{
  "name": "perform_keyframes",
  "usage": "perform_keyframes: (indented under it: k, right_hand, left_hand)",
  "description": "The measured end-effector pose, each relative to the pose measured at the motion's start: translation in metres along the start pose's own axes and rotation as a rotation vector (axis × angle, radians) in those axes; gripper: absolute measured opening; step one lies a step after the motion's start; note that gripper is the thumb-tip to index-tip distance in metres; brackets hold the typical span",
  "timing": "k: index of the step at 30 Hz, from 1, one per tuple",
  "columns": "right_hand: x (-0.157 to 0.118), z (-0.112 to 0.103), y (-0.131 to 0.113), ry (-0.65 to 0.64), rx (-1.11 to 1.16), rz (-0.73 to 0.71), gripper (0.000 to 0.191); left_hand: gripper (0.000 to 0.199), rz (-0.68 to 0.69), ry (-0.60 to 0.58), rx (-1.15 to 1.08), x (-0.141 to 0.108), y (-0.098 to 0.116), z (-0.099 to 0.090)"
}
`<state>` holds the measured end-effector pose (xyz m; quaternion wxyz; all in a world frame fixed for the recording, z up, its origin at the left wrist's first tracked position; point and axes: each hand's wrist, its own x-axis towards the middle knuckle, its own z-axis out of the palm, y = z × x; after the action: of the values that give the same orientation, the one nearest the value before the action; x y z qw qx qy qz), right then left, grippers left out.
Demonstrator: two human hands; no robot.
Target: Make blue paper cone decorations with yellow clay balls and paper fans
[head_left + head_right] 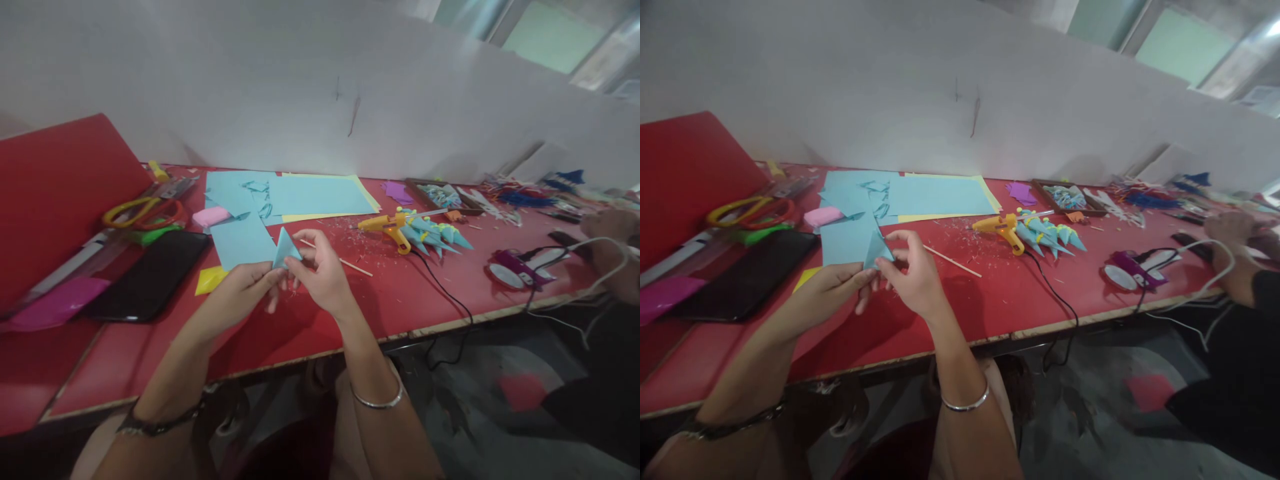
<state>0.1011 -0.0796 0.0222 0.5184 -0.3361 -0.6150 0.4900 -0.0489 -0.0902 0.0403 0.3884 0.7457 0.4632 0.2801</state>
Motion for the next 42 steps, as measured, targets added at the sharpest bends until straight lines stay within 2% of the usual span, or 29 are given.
perform_keyframes:
  k: [4,8,12,14,16,19,21,29,33,37,42]
  right_hand:
    - [-0.001,-0.002,-0.008,-0.078,0.080,0.040,0.016]
    - [-0.003,-0.005,-0.012,-0.107,0.052,0.054,0.029]
    - [-0.005,-0.008,-0.011,-0.079,-0.107,0.036,0.035]
    - [-0.006,-0.009,-0.010,-0.100,-0.179,0.024,0.037]
    - [-0.006,-0.011,-0.010,-0.150,-0.204,0.022,0.036]
    - [-0.005,-0.012,-0.011,-0.202,-0.176,0.026,0.034]
    - [-0.005,-0.012,-0.012,-0.227,-0.142,0.036,0.031]
    - [-0.008,-0.013,-0.015,-0.381,-0.077,0.055,0.031]
    - [-0.008,-0.011,-0.018,-0.411,-0.070,0.054,0.032]
    - [-0.008,-0.009,-0.019,-0.449,-0.075,0.057,0.032]
    - [-0.008,-0.008,-0.017,-0.436,-0.071,0.075,0.031]
  left_hand:
    - [0.036,-0.053,-0.030,-0.117,-0.003,0.004,0.000]
    - [0.034,-0.061,-0.021,-0.172,-0.004,0.006,0.000]
    - [0.035,-0.041,-0.015,-0.137,-0.003,0.006,0.001]
    - [0.033,-0.007,0.043,-0.066,-0.002,0.006,0.002]
    - [0.032,0.041,0.162,0.048,-0.001,0.006,0.004]
    - [0.035,0.078,0.336,0.187,-0.002,0.007,0.006]
    - [0.036,0.076,0.390,0.237,-0.003,0.009,0.007]
    - [0.031,0.098,0.484,0.231,-0.004,0.010,0.010]
    - [0.035,0.075,0.507,0.164,-0.005,0.010,0.010]
    - [0.038,0.126,0.555,0.130,-0.005,0.009,0.010]
    - [0.030,0.182,0.582,0.158,-0.005,0.008,0.009]
